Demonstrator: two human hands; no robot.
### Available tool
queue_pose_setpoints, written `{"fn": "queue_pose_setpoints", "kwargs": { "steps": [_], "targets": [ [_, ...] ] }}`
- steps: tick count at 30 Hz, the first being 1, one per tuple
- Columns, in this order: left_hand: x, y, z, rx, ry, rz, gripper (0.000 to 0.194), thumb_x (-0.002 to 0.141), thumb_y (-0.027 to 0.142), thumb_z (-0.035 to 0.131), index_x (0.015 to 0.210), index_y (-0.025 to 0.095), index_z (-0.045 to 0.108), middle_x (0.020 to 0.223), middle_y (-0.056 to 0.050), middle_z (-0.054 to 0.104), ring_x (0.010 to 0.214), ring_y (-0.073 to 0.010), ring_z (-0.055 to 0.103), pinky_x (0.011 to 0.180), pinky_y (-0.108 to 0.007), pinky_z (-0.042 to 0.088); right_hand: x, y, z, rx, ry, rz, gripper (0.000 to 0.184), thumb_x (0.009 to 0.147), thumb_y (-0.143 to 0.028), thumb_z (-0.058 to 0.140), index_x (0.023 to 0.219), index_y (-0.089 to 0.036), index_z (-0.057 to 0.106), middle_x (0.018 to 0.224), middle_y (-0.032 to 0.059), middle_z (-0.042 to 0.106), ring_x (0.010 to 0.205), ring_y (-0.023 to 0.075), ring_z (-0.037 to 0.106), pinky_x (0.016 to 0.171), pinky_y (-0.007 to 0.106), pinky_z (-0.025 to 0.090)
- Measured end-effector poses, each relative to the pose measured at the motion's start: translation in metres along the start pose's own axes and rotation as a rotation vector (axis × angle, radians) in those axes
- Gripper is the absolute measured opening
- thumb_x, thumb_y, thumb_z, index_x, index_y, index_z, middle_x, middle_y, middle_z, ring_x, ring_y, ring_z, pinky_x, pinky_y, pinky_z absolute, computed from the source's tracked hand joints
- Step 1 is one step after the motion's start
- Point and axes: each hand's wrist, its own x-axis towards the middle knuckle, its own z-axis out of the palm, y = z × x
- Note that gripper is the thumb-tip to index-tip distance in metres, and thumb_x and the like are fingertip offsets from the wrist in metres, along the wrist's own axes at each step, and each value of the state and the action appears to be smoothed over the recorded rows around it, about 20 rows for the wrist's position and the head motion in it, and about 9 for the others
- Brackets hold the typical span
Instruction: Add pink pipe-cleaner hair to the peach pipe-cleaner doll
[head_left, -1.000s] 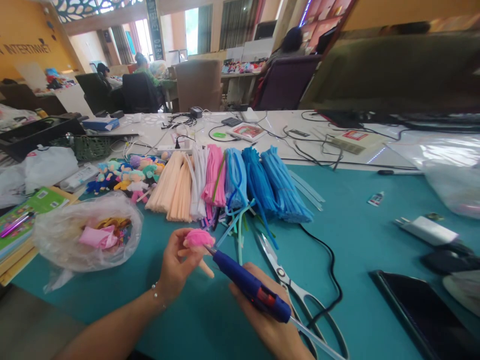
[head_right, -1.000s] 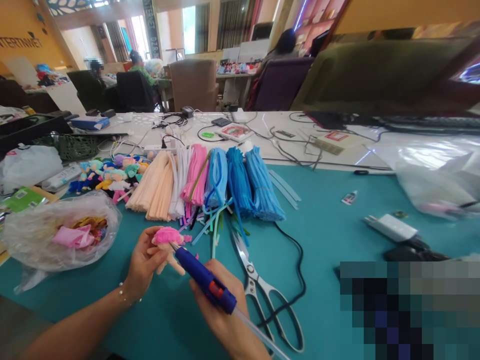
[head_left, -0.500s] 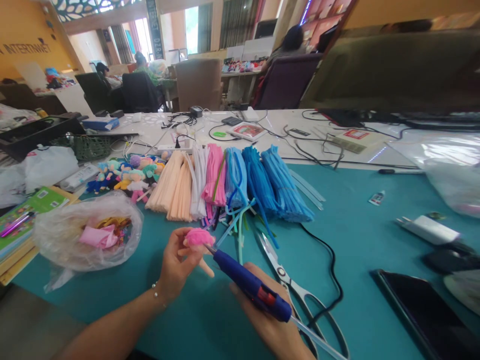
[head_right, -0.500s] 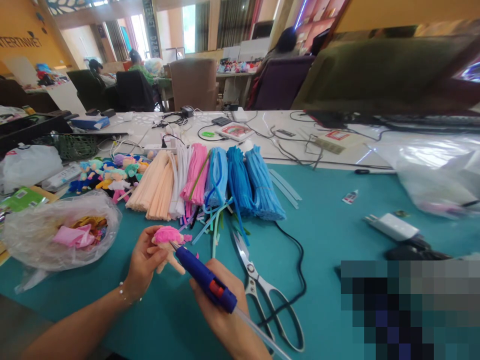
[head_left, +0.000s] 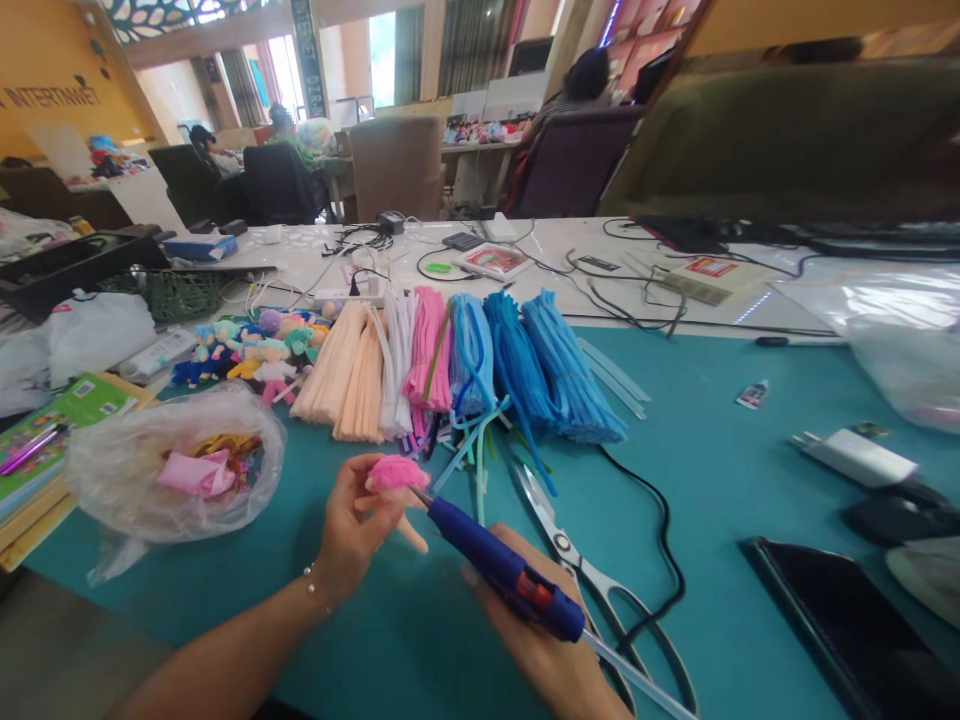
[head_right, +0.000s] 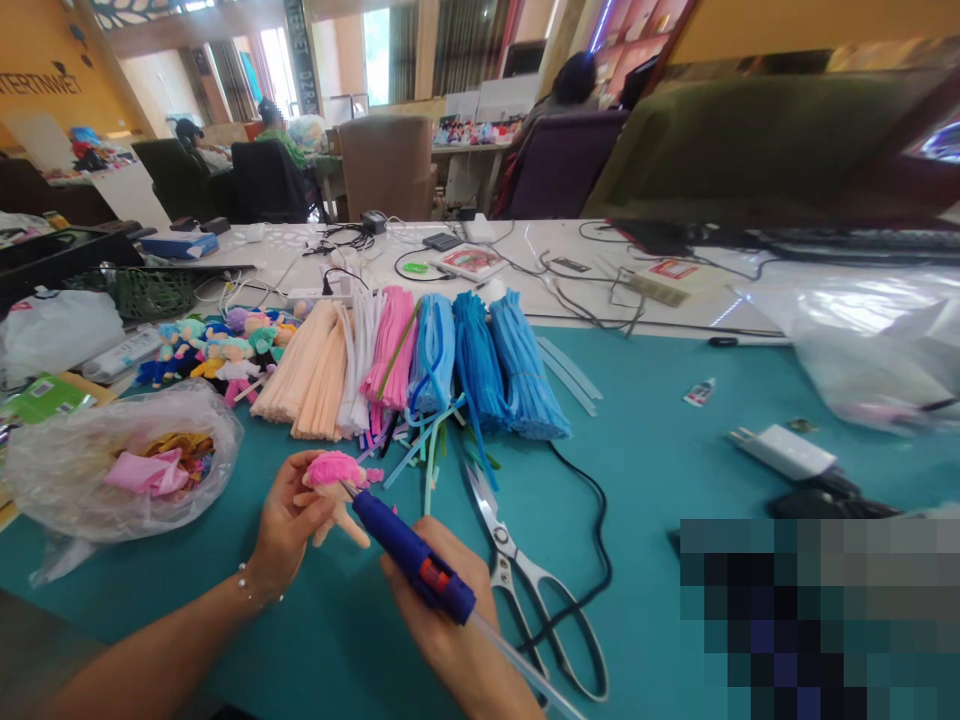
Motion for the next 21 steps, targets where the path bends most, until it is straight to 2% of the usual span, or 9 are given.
{"fn": "queue_pose_setpoints", "kwargs": {
  "steps": [6, 10, 14, 19, 21],
  "targets": [
    [-0.001, 0.002, 0.004, -0.023, 0.046, -0.002, 0.041, 0.066, 0.033, 0.081, 0.098, 0.02, 0.06, 0.078, -0.001, 0.067, 0.062, -0.0137, 0.063, 0.052, -0.022, 0.051, -0.001, -0.006, -0.001, 0.003, 0.007, 0.048, 0.029, 0.088, -0.038, 0.055, 0.066, -0.022, 0.048, 0.062, -0.0027, 0.05, 0.051, 0.0122, 0.045, 0.047, 0.025, 0.035],
    [-0.001, 0.003, 0.005, -0.025, 0.054, 0.0, 0.042, 0.064, 0.034, 0.082, 0.096, 0.019, 0.06, 0.075, 0.0, 0.066, 0.062, -0.0132, 0.062, 0.052, -0.021, 0.051, -0.001, -0.001, -0.001, -0.006, -0.007, 0.0, 0.027, 0.087, -0.037, 0.055, 0.066, -0.022, 0.048, 0.061, -0.0021, 0.05, 0.051, 0.0126, 0.045, 0.047, 0.025, 0.036],
    [0.0, 0.001, 0.004, -0.033, 0.05, -0.002, 0.044, 0.064, 0.034, 0.082, 0.098, 0.018, 0.06, 0.081, -0.002, 0.068, 0.067, -0.0143, 0.064, 0.055, -0.021, 0.052, 0.0, 0.004, -0.002, -0.02, -0.023, -0.033, 0.025, 0.086, -0.034, 0.056, 0.066, -0.022, 0.048, 0.059, -0.0035, 0.048, 0.047, 0.0115, 0.042, 0.045, 0.025, 0.035],
    [0.0, 0.0, 0.003, -0.04, 0.031, -0.002, 0.044, 0.064, 0.035, 0.082, 0.097, 0.019, 0.059, 0.077, -0.001, 0.066, 0.062, -0.0134, 0.063, 0.044, -0.017, 0.045, 0.0, 0.003, 0.0, 0.003, 0.003, -0.021, 0.028, 0.087, -0.036, 0.055, 0.064, -0.022, 0.046, 0.058, -0.0033, 0.048, 0.047, 0.0117, 0.042, 0.045, 0.025, 0.035],
    [0.0, -0.001, 0.002, -0.036, 0.039, 0.0, 0.043, 0.064, 0.034, 0.082, 0.098, 0.019, 0.059, 0.078, -0.001, 0.066, 0.063, -0.0134, 0.063, 0.045, -0.017, 0.045, -0.001, -0.001, 0.0, 0.01, 0.002, -0.011, 0.026, 0.087, -0.035, 0.056, 0.065, -0.022, 0.048, 0.059, -0.0033, 0.048, 0.048, 0.0117, 0.042, 0.046, 0.025, 0.035]
  ]
}}
